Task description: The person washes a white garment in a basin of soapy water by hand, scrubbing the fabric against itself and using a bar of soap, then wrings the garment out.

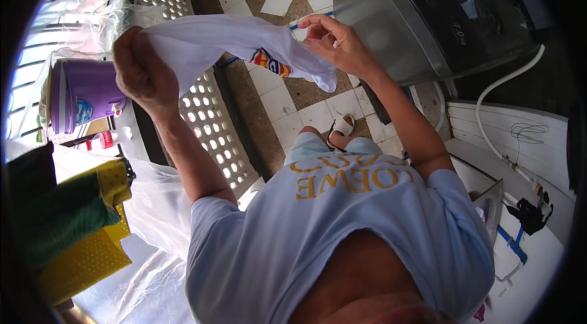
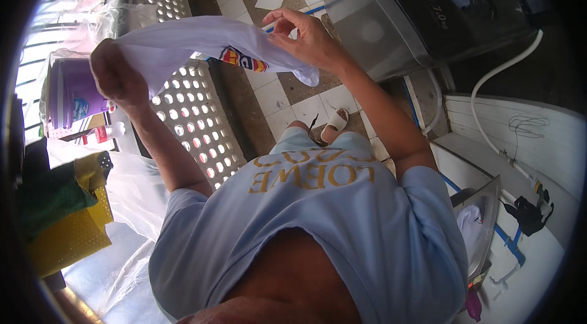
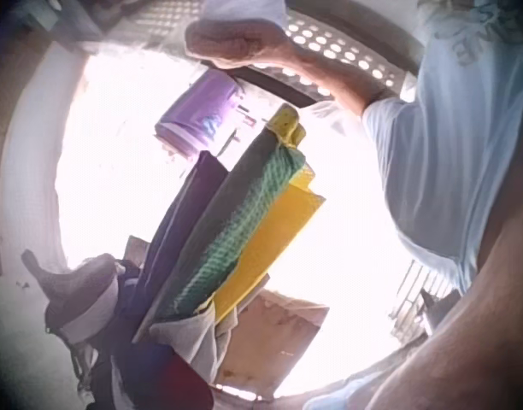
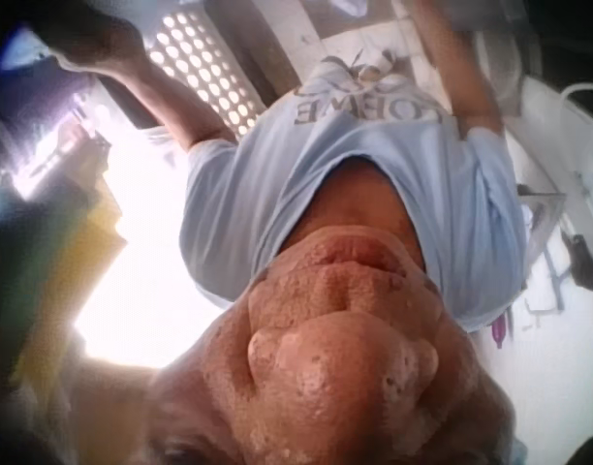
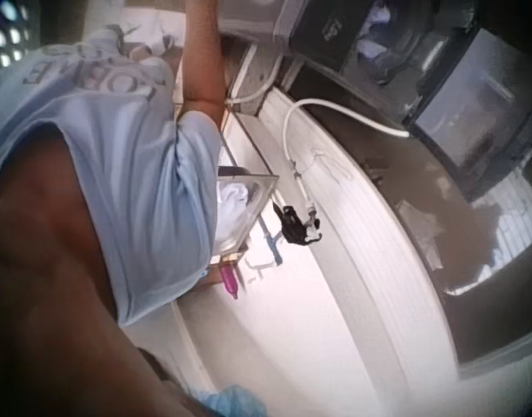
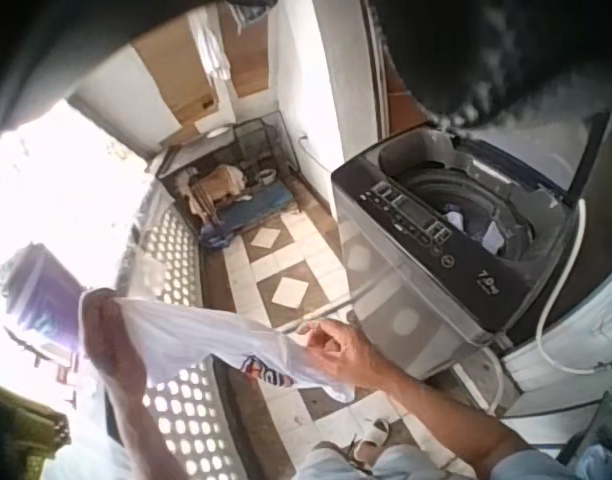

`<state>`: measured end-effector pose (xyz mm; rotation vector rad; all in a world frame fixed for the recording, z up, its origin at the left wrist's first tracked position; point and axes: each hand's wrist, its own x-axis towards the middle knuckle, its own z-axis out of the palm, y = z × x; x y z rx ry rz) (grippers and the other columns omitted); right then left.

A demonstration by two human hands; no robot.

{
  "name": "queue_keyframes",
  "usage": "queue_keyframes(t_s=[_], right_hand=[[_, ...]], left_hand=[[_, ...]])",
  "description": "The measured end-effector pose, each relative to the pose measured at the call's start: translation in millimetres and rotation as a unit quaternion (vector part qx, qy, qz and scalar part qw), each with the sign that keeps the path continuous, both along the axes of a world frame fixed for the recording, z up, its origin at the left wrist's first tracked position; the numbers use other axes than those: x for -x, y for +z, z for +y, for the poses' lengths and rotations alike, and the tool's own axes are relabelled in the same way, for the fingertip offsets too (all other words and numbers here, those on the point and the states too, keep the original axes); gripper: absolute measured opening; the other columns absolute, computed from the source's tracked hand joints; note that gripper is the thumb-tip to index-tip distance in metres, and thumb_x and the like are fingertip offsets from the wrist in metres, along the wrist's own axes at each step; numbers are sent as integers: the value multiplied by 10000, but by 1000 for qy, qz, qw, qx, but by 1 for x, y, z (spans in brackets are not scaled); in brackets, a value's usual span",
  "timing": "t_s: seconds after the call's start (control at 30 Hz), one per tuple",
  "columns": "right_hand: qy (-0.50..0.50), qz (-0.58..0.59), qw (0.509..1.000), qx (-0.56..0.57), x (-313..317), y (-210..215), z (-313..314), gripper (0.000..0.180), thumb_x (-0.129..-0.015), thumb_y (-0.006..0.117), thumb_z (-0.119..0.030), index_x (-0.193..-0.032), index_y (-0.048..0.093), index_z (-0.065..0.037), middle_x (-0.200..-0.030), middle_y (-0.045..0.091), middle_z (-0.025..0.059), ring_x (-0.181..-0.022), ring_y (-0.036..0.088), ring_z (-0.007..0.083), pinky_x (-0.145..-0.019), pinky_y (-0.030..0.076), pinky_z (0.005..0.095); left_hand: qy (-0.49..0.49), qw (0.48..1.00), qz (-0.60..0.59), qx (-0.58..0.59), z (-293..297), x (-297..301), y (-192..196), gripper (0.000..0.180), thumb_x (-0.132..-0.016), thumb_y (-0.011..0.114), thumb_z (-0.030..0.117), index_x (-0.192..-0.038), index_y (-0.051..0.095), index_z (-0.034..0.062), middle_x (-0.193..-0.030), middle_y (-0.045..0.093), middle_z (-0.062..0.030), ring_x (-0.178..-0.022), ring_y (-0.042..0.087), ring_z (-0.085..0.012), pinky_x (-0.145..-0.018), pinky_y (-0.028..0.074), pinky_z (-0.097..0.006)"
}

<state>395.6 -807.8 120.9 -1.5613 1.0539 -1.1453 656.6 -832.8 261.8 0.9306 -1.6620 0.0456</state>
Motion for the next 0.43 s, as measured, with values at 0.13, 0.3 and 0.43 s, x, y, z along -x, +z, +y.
queue_keyframes(t_s=[0.13, 0.3, 0.43], right_hand=[[27, 39, 999, 9, -48, -81, -93, 170, -843, 608, -133, -939, 548, -7, -771, 586, 81, -727, 578, 169, -663, 472, 298], [13, -5, 999, -50, -96, -100, -196, 366, -830, 612, -125, -1148, 457, -28, -890, 577, 65, -786, 563, 131, -697, 464, 267], [84, -21, 996, -14, -147, -123, -269, 497, -769, 615, -149, -1249, 499, -101, -1068, 618, 115, -934, 607, 177, -808, 467, 267]], left_hand=[[77, 997, -30, -5, -79, -23, -26, 160, -943, 463, 134, -941, 553, 1, -804, 569, -47, -699, 503, -76, -659, 430, -222], [43, 998, -18, -45, -145, -34, -21, 158, -944, 468, 143, -932, 556, 12, -757, 539, -22, -694, 473, -70, -641, 401, -213], [26, 998, 21, -57, -198, -51, -42, 158, -927, 519, 180, -929, 559, 27, -788, 558, -36, -708, 480, -70, -683, 398, -193]])
